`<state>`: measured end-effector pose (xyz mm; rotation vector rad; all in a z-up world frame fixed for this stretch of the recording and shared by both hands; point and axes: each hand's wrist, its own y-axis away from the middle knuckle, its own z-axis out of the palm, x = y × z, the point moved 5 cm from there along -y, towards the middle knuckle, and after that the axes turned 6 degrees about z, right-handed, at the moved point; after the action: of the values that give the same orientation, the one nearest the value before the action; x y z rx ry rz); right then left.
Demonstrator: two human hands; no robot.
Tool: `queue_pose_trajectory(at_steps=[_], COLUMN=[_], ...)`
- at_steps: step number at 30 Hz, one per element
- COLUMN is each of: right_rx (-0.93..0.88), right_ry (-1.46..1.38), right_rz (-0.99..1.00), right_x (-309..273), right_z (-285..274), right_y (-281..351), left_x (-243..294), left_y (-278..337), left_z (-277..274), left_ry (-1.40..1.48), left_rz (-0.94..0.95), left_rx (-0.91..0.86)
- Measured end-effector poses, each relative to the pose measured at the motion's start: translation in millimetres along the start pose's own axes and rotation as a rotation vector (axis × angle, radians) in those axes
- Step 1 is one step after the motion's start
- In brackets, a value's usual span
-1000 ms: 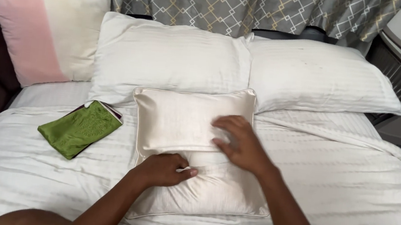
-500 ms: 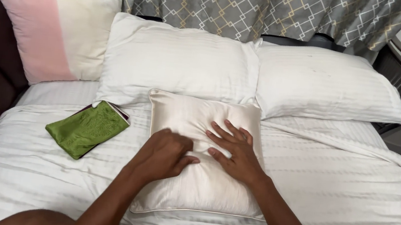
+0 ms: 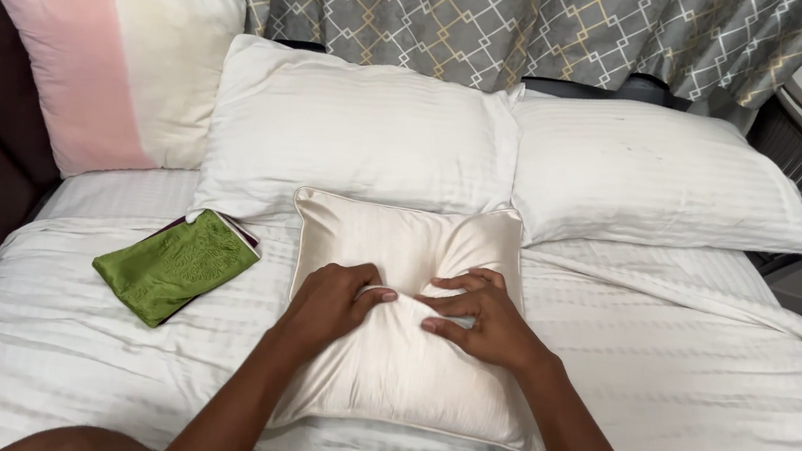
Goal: The person sits on a bed and puts a beige pillowcase onto a white pillow by hand, smoothing the fabric and tucking the corners. They then place a purple and green pillow on the bed and proceed to put a beige pillowcase onto a pink and white pillow.
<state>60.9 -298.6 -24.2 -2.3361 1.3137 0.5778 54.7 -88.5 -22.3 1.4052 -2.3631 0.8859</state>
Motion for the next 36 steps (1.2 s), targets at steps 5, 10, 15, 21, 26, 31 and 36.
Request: queue_pose_trajectory(at_steps=[5,10,15,21,26,31,36], right_rx=[-0.035,0.010,-0.038,-0.218,-0.249,-0.162,0.032], right_ry=[-0.090,-0.272,-0.279,-0.332,-0.277,-0.453,-0.560], right_rz=[-0.116,0.048,0.234,0.074,0.214,0.281,0.321], right_x=[-5.6,18.2,29.5,30.8,54.1,99.1,123.2], right_z=[-15.1,-18.8,-24.5,-29.7,-25.3,-4.0,3.3], right_y=[10.2,10.6,7.8,14.2,15.5,11.5,12.3], left_x=[-4.7,-3.3,15.6,-0.6,1.9,-16.4,-46.8], left_y=[2.8,4.3,10.3,17.9,15.5,12.3,20.4], left_z=[-5.4,-11.4,-15.6,-3.0,-8.6,12.0,11.1], left_ry=[0.083,0.129,0.101,0.157,0.140,-0.064,0.150], left_rz=[-0.042,-0.106,0.049,0.213,0.190,-0.003,-0.144], left_rx=[-0.144,-0.206,-0.247,-0.190,-0.116,-0.244,-0.246])
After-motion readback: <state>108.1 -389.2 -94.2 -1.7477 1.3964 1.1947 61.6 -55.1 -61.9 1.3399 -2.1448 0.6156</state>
